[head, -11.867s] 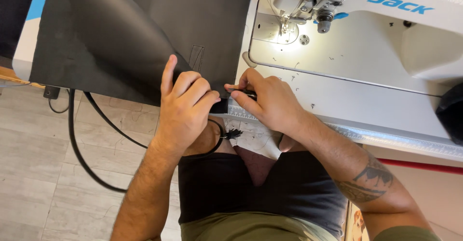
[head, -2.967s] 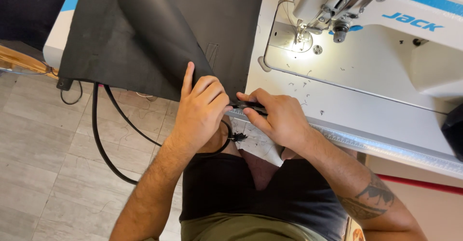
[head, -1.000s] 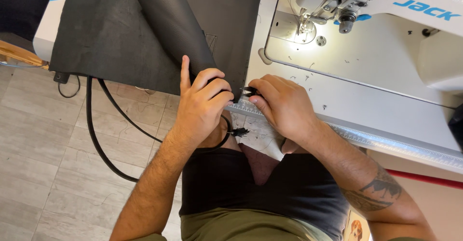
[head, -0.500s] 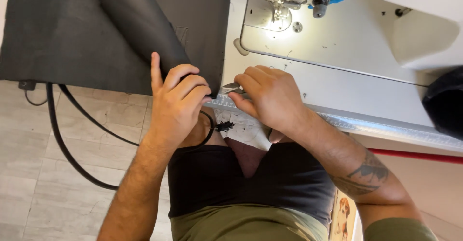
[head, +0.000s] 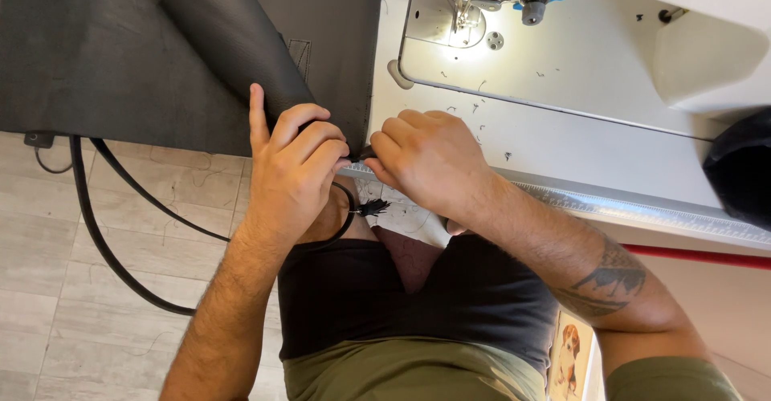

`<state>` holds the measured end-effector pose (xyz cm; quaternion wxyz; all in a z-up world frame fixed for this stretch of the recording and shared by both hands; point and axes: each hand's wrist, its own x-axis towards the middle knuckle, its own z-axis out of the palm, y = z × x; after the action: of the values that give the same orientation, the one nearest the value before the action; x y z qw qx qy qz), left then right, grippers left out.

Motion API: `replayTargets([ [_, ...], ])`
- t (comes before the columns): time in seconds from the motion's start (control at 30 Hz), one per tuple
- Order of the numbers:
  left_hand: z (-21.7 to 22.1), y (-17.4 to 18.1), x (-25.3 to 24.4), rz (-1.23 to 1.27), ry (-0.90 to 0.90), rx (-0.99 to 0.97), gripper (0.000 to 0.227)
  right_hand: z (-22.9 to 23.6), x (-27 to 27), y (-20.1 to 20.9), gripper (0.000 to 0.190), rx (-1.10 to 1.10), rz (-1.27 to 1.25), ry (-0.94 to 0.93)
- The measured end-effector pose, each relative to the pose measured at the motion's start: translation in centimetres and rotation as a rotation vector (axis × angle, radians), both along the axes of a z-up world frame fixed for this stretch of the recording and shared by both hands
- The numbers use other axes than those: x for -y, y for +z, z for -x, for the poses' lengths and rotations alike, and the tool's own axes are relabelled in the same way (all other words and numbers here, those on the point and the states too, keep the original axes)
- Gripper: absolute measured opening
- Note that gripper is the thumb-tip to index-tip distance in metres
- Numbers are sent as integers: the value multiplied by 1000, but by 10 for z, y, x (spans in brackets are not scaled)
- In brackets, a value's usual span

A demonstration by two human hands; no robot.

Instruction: Trimming excess threads from a leather piece using thread snips at a sewing station

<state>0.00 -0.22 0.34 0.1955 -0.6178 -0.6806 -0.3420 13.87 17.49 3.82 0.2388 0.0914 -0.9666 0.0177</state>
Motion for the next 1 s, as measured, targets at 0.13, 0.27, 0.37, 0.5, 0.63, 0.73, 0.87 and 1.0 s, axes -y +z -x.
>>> replayTargets([
  [0.13, -1, 2, 0, 8, 11, -15, 27, 4, 3, -1, 21, -10, -103, -6],
  [0.27, -2, 2, 0, 10, 16, -14, 28, 8, 9, -3, 17, -4, -200, -14],
  [0.37, -3, 3, 0, 1, 17, -23, 27, 8, 8, -19, 13, 6, -238, -11],
  [0.5, -2, 3, -1, 5, 23, -21, 28, 3, 4, 0, 15, 47, -129, -1],
  [0.63, 0, -1, 0, -42, -7, -29, 28, -6, -1, 15, 21, 79, 186, -23],
  [0.73, -1, 4, -5, -50, -25, -35, 32, -12, 2, 23, 28, 124, 561, 37],
  [0.87, -1, 3, -4, -104, 2, -28, 39, -18, 10, 40, 37, 191, 753, 113],
  [1.0, -1, 2, -5, -108, 15, -49, 31, -19, 10, 27, 35, 236, 722, 134],
])
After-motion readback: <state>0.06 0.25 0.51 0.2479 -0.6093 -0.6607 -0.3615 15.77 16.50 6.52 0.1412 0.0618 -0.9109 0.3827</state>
